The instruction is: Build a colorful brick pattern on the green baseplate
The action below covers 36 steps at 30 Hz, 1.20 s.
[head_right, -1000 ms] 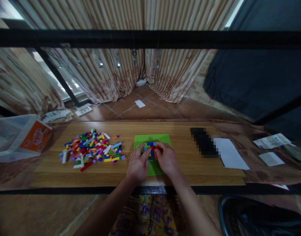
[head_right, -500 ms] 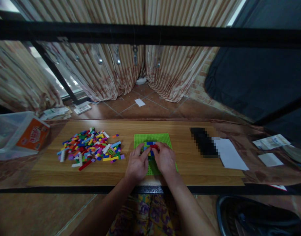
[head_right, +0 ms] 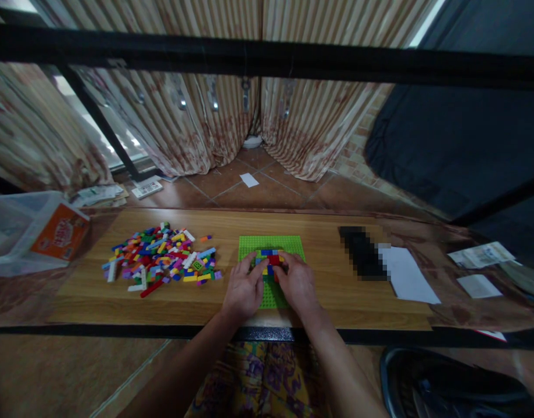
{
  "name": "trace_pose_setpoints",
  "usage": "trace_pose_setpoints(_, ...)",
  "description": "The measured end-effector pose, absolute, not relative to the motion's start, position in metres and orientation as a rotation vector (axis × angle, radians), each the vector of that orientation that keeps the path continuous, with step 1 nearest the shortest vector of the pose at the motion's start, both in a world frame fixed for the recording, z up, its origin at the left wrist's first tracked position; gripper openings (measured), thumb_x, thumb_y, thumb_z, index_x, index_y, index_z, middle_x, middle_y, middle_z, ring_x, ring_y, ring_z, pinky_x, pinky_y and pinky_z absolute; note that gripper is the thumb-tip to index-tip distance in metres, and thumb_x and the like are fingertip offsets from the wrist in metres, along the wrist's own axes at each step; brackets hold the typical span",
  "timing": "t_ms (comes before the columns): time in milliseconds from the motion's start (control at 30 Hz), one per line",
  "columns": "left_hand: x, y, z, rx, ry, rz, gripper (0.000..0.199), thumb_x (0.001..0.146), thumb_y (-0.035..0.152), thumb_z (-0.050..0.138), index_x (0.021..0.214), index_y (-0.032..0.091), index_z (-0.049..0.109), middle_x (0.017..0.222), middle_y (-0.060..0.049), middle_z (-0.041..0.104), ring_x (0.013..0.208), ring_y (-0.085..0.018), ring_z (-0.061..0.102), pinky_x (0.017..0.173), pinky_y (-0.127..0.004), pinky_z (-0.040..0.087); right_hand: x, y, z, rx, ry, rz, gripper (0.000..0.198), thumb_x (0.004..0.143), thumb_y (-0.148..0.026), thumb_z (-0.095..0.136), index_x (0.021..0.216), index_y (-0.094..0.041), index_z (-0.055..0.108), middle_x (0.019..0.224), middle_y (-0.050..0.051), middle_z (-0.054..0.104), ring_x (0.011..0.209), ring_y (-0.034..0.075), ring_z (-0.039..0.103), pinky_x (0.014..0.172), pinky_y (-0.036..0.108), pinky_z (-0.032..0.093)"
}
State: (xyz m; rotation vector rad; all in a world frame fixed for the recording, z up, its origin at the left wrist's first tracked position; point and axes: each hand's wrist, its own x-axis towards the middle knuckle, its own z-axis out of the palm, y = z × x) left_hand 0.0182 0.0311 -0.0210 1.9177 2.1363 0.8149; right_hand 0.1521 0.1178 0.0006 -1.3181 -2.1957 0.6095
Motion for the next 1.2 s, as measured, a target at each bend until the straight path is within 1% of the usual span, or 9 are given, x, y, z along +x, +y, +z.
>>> trace_pose_setpoints(167,0.018,0.031,-0.022,1.907,2.122,0.846,0.048,0.086,0.018,0.047,0.133,0.024,0.049,0.142,-0.013,0.039,0.121,-0.029,0.045,0.098,-0.048,0.040,0.156,0.125,0.004,-1.260,-2.319,0.598,0.032,0.082,-0.027,0.055,0.112,-0.022,0.064,0.091,0.006,0.062,0.078,0.019,0.060,0.074,0.034,0.048)
trace_pose_setpoints(267,0.018,0.031,-0.022,1.865,2.112,0.930,0.046,0.088,0.019,0.044,0.134,0.020,0.047,0.139,-0.013,0.042,0.123,-0.027,0.044,0.100,-0.045,0.040,0.158,0.132,0.004,-1.210,-2.390,0.558,0.030,0.083,-0.026,0.055,0.111,-0.023,0.065,0.094,0.006,0.062,0.087,0.021,0.059,0.081,0.037,0.047)
trace_pose_setpoints(333,0.018,0.031,-0.022,1.834,2.114,0.974,0.045,0.088,0.020,0.042,0.134,0.017,0.046,0.137,-0.014,0.045,0.125,-0.026,0.043,0.102,-0.044,0.039,0.159,0.135,0.003,-1.177,-2.428,0.536,0.029,0.083,-0.026,0.055,0.110,-0.024,0.066,0.095,0.006,0.061,0.089,0.022,0.059,0.083,0.038,0.047)
trace_pose_setpoints(400,0.018,0.030,-0.022,1.812,2.119,0.989,0.046,0.088,0.020,0.042,0.133,0.016,0.046,0.136,-0.015,0.046,0.125,-0.026,0.043,0.103,-0.044,0.039,0.161,0.137,0.001,-1.142,-2.458,0.532,0.028,0.085,-0.026,0.053,0.109,-0.024,0.065,0.095,0.006,0.060,0.088,0.022,0.059,0.083,0.038,0.047)
trace_pose_setpoints(500,0.020,0.029,-0.022,1.793,2.114,0.989,0.046,0.087,0.021,0.044,0.132,0.017,0.047,0.135,-0.014,0.047,0.124,-0.027,0.044,0.103,-0.045,0.039,0.163,0.139,-0.001,-1.084,-2.489,0.533,0.026,0.086,-0.028,0.050,0.107,-0.023,0.064,0.096,0.007,0.058,0.089,0.022,0.059,0.084,0.038,0.047)
trace_pose_setpoints(800,0.020,0.027,-0.021,1.775,2.092,1.059,0.044,0.086,0.024,0.044,0.129,0.016,0.049,0.131,-0.015,0.049,0.120,-0.027,0.048,0.103,-0.045,0.041,0.165,0.149,-0.001,-0.976,-2.609,0.539,0.018,0.086,-0.033,0.047,0.097,-0.023,0.057,0.098,0.008,0.058,0.090,0.024,0.059,0.081,0.039,0.047)
trace_pose_setpoints(1000,0.022,0.026,-0.019,1.765,2.076,1.116,0.044,0.086,0.023,0.045,0.129,0.017,0.049,0.130,-0.014,0.051,0.118,-0.027,0.049,0.101,-0.047,0.042,0.161,0.145,0.016,-0.976,-2.554,0.546,0.022,0.086,-0.040,0.046,0.098,-0.023,0.055,0.098,0.008,0.060,0.087,0.024,0.059,0.077,0.038,0.047)
trace_pose_setpoints(1133,0.022,0.028,-0.022,1.780,2.068,1.113,0.042,0.084,0.022,0.047,0.125,0.015,0.052,0.124,-0.016,0.055,0.114,-0.029,0.052,0.098,-0.049,0.045,0.117,0.127,0.036,-0.822,-2.603,0.618,0.018,0.087,-0.033,0.049,0.100,-0.023,0.055,0.099,0.007,0.060,0.093,0.023,0.059,0.080,0.035,0.046)
trace_pose_setpoints(1200,0.022,0.029,-0.025,1.811,2.029,1.136,0.046,0.081,0.021,0.049,0.125,0.013,0.052,0.123,-0.017,0.057,0.117,-0.031,0.051,0.100,-0.051,0.043,0.088,0.119,0.041,-0.741,-2.674,0.647,0.014,0.087,-0.027,0.050,0.099,-0.024,0.056,0.101,0.006,0.061,0.096,0.022,0.059,0.084,0.035,0.045)
